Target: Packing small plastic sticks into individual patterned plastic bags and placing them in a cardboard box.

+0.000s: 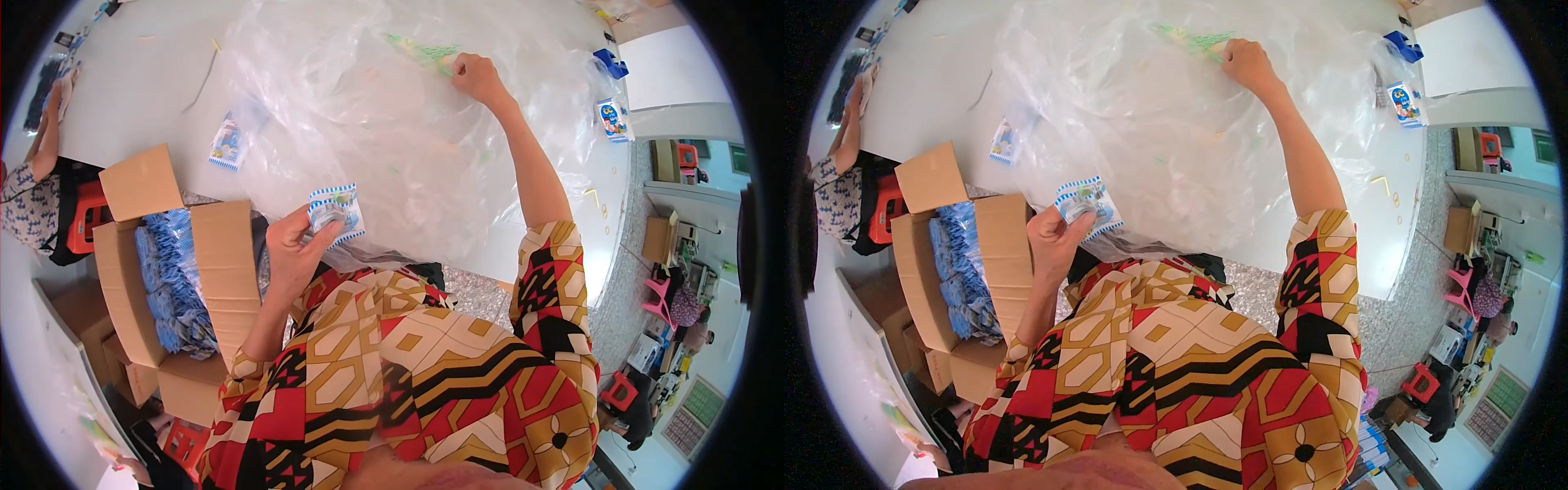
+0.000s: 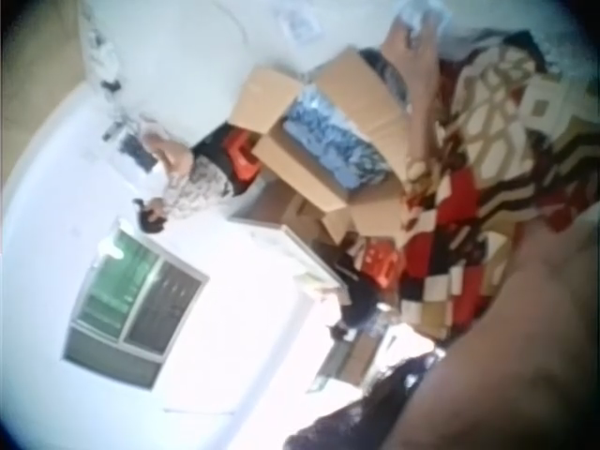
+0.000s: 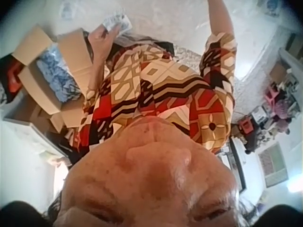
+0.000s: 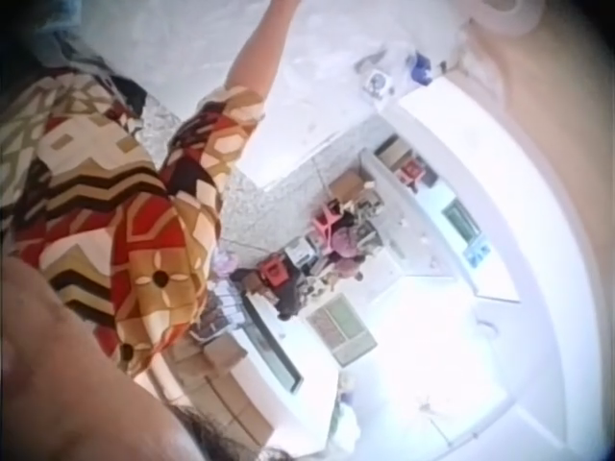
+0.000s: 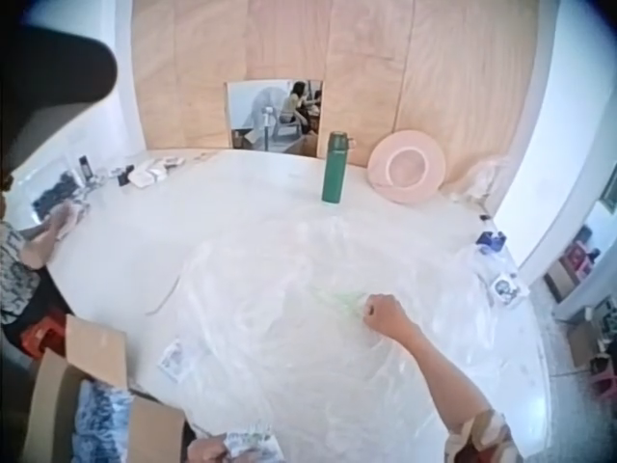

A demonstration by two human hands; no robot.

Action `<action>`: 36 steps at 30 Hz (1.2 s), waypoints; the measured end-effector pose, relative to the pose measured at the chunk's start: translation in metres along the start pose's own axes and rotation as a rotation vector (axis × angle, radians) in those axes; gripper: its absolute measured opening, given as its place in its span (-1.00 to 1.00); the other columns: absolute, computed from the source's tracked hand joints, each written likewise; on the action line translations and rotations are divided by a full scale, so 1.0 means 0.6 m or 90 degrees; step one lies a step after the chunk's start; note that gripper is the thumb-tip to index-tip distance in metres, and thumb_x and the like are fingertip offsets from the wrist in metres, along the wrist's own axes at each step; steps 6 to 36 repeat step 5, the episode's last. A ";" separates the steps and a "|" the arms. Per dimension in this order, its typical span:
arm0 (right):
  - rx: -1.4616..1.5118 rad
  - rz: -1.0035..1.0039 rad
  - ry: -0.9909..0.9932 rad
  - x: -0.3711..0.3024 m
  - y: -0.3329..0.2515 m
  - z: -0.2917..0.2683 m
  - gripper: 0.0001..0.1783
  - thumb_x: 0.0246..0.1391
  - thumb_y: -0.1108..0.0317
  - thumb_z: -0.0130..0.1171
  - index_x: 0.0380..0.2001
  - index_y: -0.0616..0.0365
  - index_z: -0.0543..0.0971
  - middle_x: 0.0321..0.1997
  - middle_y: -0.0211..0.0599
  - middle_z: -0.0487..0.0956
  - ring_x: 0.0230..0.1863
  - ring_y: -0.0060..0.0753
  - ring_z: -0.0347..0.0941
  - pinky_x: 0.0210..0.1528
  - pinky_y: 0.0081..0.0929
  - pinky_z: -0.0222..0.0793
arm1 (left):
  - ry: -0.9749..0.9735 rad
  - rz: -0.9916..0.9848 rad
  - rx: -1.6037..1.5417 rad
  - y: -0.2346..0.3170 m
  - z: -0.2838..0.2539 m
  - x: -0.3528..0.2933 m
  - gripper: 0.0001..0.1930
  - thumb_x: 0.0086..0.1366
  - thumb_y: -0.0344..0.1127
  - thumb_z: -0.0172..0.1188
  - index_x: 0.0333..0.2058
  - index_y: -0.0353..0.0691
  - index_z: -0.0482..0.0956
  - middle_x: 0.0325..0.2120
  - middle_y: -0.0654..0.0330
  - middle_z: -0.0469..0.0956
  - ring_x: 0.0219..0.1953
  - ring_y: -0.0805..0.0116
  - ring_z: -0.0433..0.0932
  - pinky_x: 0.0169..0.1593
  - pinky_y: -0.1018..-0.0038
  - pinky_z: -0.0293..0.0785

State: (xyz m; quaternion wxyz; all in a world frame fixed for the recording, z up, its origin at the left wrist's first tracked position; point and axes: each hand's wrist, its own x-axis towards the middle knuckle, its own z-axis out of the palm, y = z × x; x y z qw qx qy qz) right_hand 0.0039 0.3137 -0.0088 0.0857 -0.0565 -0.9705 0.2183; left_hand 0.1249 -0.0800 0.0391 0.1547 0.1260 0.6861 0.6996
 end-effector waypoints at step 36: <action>0.135 0.072 0.025 -0.003 0.000 -0.012 -0.90 -0.27 0.47 0.14 -0.60 0.22 0.44 -0.56 -0.15 0.51 -0.51 -0.15 0.40 -0.39 -0.32 0.35 | -0.011 0.010 0.038 -0.002 -0.005 -0.002 -0.83 0.15 -0.50 0.23 -0.25 -0.33 0.61 -0.43 0.26 0.61 -0.37 0.63 0.48 -0.24 0.63 0.43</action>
